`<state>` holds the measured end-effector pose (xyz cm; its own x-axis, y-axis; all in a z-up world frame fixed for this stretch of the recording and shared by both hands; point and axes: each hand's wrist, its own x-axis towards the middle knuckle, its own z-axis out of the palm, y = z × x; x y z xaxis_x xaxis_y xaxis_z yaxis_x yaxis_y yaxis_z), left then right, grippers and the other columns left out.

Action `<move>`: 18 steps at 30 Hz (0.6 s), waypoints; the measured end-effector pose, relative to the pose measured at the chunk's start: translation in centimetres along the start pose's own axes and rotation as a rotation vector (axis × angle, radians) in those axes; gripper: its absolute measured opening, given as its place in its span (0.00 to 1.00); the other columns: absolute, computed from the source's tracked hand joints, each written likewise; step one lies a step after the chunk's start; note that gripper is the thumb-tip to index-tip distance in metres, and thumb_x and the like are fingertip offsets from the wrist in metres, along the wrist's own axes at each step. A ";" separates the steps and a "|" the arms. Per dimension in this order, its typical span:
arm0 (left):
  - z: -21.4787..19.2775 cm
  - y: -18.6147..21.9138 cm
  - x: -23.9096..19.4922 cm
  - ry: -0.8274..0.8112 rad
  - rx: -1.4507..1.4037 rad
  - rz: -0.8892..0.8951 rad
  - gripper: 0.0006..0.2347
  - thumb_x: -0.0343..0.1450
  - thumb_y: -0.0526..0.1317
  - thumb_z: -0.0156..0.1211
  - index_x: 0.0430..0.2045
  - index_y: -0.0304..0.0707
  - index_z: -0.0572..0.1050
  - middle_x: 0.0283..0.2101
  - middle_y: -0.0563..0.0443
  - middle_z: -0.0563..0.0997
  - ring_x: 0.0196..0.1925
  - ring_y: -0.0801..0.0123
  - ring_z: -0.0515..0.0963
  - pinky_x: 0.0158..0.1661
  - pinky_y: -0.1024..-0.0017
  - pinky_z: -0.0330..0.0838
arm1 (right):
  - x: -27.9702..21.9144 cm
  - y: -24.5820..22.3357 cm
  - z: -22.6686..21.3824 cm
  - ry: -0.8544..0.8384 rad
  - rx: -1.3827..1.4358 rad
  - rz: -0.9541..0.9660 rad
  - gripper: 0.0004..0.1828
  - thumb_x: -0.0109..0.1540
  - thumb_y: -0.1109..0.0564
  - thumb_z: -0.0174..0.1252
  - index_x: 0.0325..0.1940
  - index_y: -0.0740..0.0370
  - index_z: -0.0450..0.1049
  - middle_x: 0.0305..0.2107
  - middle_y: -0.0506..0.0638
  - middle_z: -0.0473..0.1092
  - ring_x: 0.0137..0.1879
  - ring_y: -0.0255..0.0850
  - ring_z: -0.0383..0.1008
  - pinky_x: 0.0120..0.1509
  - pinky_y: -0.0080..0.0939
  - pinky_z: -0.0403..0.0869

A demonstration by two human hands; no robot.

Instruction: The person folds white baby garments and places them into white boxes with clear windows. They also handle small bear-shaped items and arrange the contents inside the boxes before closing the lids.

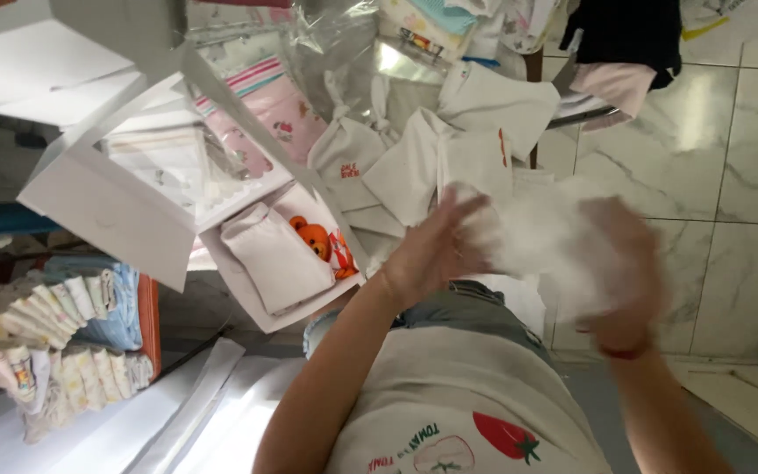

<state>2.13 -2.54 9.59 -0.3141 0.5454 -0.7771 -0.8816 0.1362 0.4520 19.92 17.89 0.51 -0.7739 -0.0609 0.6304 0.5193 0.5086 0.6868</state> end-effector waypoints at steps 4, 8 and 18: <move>-3.4 -3.5 -0.5 -0.400 -0.627 0.023 0.27 0.65 0.56 0.45 0.55 0.42 0.57 0.54 0.40 0.64 0.56 0.53 0.62 0.54 0.55 0.55 | 10.0 -3.7 -7.3 -0.023 1.624 0.131 0.11 0.54 0.58 0.56 0.40 0.58 0.70 0.46 0.60 0.63 0.54 0.57 0.63 0.64 0.60 0.53; -6.6 -3.9 -2.0 -0.205 -0.561 0.067 0.22 0.65 0.49 0.49 0.53 0.43 0.61 0.50 0.39 0.68 0.52 0.56 0.66 0.52 0.63 0.59 | 11.9 -5.7 -8.1 -0.079 1.745 -0.004 0.14 0.58 0.54 0.49 0.46 0.60 0.64 0.48 0.56 0.63 0.57 0.52 0.61 0.66 0.56 0.50; -16.6 -8.3 -9.7 0.504 -0.111 0.368 0.24 0.66 0.55 0.31 0.51 0.44 0.64 0.52 0.48 0.67 0.52 0.64 0.64 0.45 0.70 0.63 | 14.0 -15.0 -14.3 -1.422 2.418 0.103 0.10 0.55 0.54 0.53 0.34 0.63 0.67 0.21 0.53 0.72 0.27 0.38 0.72 0.35 0.42 0.72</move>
<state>6.62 -22.66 6.07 -0.7070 0.0804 -0.7026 -0.7072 -0.0878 0.7015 6.47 -2.92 4.22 -0.9026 -0.2602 -0.3429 0.3453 0.0382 -0.9377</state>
